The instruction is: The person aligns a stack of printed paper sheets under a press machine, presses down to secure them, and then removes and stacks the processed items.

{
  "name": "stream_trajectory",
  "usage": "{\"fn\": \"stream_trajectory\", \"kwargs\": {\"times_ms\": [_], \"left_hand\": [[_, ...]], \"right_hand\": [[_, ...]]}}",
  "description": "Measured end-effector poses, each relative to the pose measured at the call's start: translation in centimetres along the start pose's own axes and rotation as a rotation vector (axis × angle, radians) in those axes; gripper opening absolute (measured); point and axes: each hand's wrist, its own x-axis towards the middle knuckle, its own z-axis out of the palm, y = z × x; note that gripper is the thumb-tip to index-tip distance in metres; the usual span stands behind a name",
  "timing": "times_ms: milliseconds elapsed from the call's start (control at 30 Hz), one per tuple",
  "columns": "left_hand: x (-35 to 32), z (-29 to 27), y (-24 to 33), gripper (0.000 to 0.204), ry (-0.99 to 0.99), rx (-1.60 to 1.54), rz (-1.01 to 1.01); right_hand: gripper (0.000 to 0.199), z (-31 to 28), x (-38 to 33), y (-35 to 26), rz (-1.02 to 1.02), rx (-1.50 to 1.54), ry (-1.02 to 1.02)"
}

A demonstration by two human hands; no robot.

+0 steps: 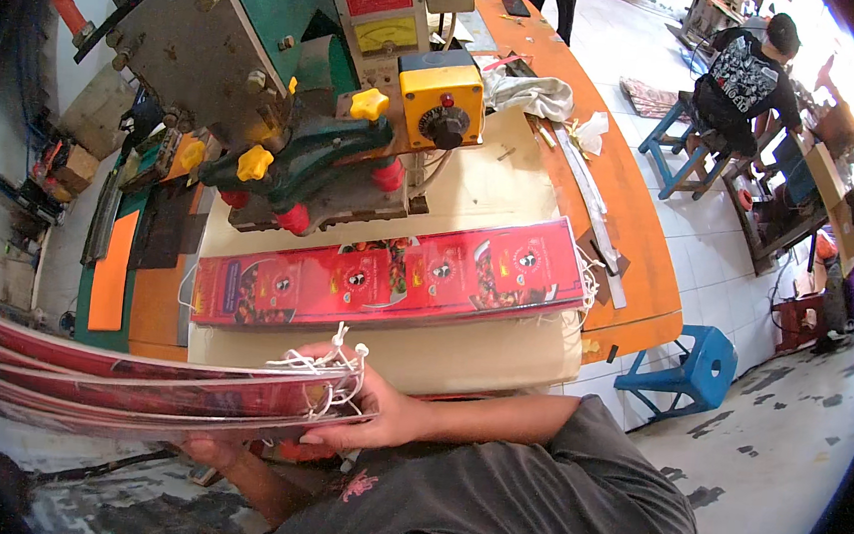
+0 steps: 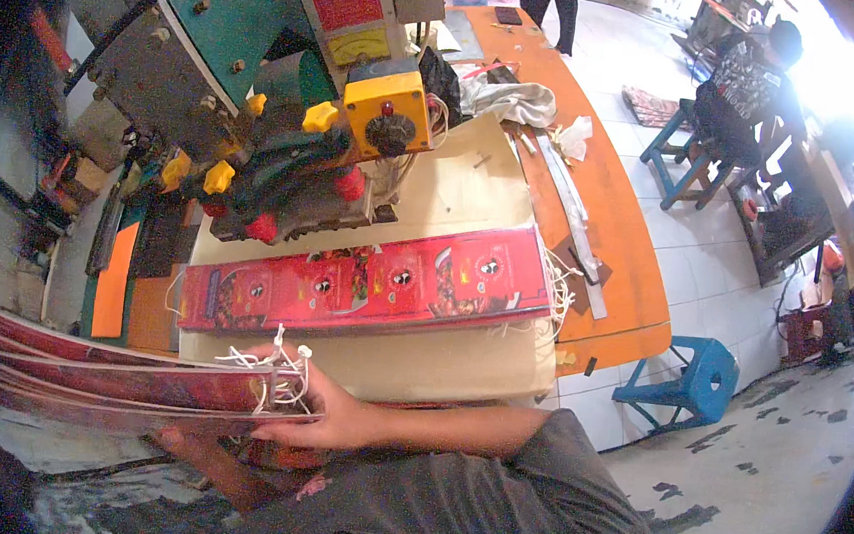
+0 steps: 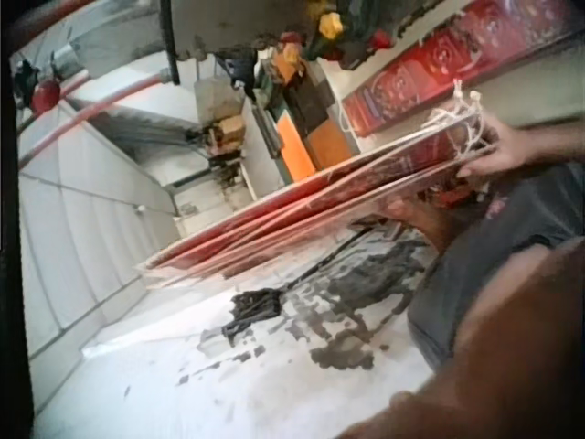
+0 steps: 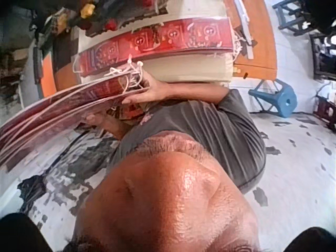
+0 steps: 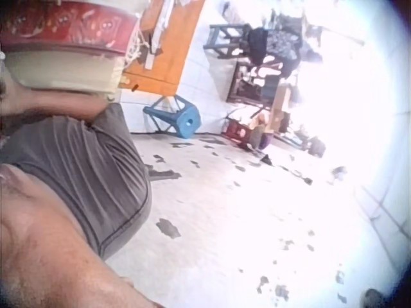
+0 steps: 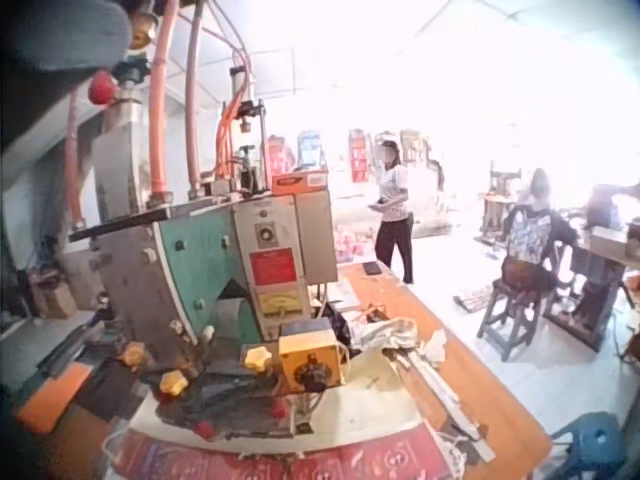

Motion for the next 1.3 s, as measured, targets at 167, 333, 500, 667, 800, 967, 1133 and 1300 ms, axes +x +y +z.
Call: {"fn": "stream_trajectory", "kwargs": {"times_ms": [167,333,500,667,800,967,1133,1300], "left_hand": [[0.5,0.6,1.8,0.112,-0.041,-0.038,-0.02],[1.9,0.0,3.9,0.118,0.004,-0.303,-0.065],[5.2,-2.3,5.3,0.104,-0.191,-1.095,-0.414],[2.1,5.1,3.0,0.065,-0.268,-1.45,-0.532],[0.9,4.5,-2.3,0.037,-0.698,-1.48,-0.501],[-5.6,9.8,1.7,0.038,-0.436,-1.482,-0.581],[-8.1,13.5,4.0,0.034,-0.357,-1.341,-0.972],[-10.2,15.2,4.6,0.036,-0.462,-1.388,-1.167]], "right_hand": [[0.078,0.0,-0.6,0.6,-0.043,-0.052,0.112],[0.065,0.3,-0.8,0.6,-0.11,-0.037,0.195],[0.068,-0.4,-1.6,-0.1,-0.13,-0.225,0.175],[0.052,-3.1,-2.4,-2.7,-0.258,-0.546,-0.047],[0.044,-5.0,-3.6,-5.7,-0.305,-0.674,-0.275],[0.034,-5.7,-6.4,-10.9,-0.21,-0.731,-0.129],[0.024,-9.0,-10.6,-12.2,-0.284,-0.827,-0.116],[0.029,-10.7,-14.0,-14.8,-0.226,-0.865,-0.004]]}}
